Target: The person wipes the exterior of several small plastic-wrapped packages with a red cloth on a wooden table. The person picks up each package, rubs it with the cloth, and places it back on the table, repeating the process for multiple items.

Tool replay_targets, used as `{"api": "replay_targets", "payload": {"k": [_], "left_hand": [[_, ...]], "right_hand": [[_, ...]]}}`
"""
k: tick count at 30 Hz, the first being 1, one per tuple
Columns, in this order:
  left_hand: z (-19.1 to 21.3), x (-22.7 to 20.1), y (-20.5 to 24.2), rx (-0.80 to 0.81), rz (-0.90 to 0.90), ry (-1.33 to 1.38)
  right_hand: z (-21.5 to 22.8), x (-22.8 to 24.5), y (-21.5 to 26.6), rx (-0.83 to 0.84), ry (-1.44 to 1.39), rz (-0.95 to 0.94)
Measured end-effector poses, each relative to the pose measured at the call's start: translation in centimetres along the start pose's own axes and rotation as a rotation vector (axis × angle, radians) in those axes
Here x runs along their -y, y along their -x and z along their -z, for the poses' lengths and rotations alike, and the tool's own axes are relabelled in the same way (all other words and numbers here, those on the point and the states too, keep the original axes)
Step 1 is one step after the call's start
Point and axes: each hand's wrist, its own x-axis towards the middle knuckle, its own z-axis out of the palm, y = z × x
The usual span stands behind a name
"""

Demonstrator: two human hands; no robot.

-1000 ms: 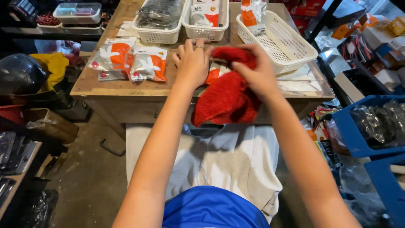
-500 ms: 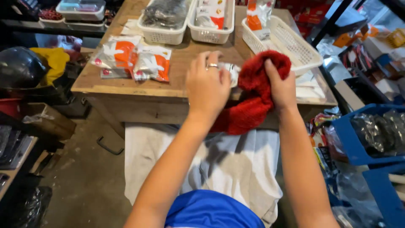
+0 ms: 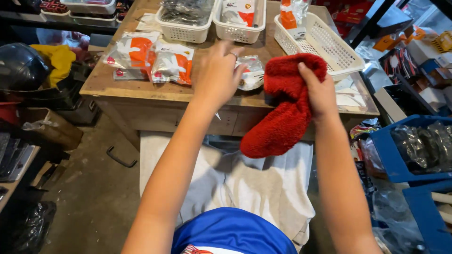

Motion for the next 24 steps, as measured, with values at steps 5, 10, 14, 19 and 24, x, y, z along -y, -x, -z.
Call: {"api": "replay_targets", "payload": {"k": [5,10,14,19,24], "left_hand": [[-0.4,1.0,-0.5,0.214,0.131,0.278],[-0.8,4.9,-1.0,0.524,-0.160,0.705],[0.8,5.1,-0.3,0.446,-0.093,0.991],[0.0,4.8,0.2,0.395,-0.027,1.001],[-0.9,5.4,-0.1,0.258,-0.075,0.890]], "right_hand": [[1.1,4.3,0.7,0.146,-0.456,-0.361],[5.0,7.6,0.5,-0.106,-0.424,-0.030],[4.5,7.3,-0.8,-0.370,-0.239,0.398],[-3.0,0.2,-2.8,0.296,0.221,0.585],[-6.7,2.7,1.8,0.742,0.807,0.480]]}}
